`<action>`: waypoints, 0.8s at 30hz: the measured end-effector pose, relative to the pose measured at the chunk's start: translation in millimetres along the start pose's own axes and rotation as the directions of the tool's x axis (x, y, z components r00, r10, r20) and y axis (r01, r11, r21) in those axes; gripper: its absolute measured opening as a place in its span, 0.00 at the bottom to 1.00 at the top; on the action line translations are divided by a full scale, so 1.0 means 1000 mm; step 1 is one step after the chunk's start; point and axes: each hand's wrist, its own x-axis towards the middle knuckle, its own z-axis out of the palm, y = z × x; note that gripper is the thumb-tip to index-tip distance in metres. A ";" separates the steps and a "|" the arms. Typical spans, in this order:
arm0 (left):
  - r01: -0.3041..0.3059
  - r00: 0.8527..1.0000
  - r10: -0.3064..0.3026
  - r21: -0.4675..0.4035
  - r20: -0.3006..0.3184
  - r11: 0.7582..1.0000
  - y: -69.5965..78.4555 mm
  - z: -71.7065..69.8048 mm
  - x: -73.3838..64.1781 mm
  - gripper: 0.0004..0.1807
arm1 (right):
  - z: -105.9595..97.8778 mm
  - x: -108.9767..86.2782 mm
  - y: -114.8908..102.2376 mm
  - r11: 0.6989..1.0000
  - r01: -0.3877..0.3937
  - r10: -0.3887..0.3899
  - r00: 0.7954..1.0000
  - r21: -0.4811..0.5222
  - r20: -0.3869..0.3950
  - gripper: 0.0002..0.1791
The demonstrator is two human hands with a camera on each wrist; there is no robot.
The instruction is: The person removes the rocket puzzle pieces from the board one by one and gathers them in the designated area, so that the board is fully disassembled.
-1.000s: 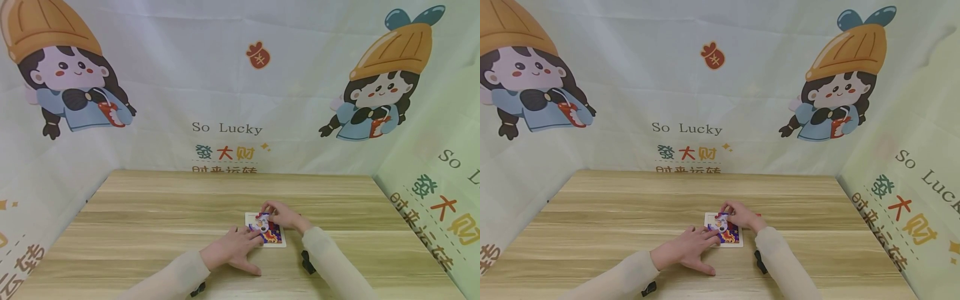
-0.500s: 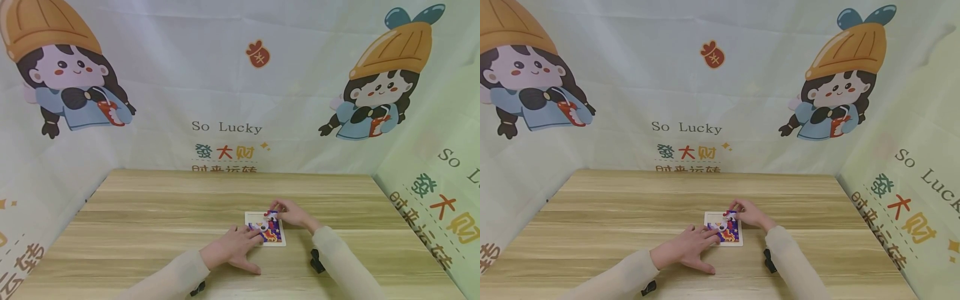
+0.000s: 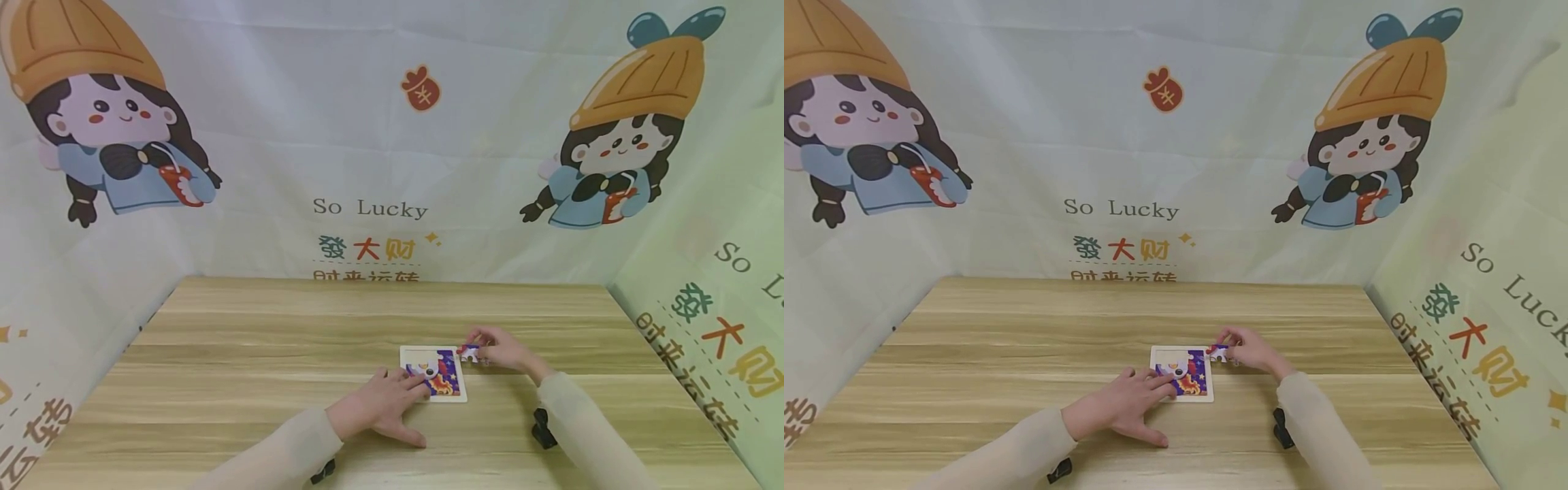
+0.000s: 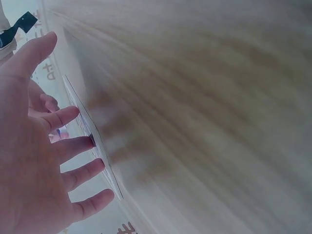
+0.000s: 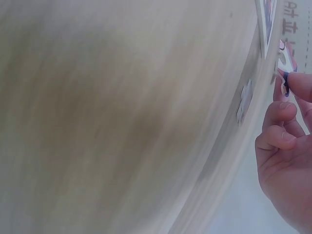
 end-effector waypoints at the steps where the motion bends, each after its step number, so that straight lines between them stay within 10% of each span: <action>1: -0.001 1.000 0.001 0.002 -0.001 1.000 0.000 0.000 0.000 0.41 | -0.002 -0.002 0.002 1.000 -0.008 0.008 1.000 0.000 -0.007 0.14; 14: 0.001 1.000 -0.001 0.001 -0.014 1.000 0.000 0.000 -0.001 0.40 | -0.033 -0.028 0.012 0.987 -0.093 0.095 0.995 0.133 -0.008 0.14; 24: 0.006 1.000 -0.006 -0.031 -0.005 1.000 0.000 -0.001 -0.001 0.38 | -0.043 -0.037 0.029 0.983 -0.173 0.176 0.983 0.053 -0.048 0.13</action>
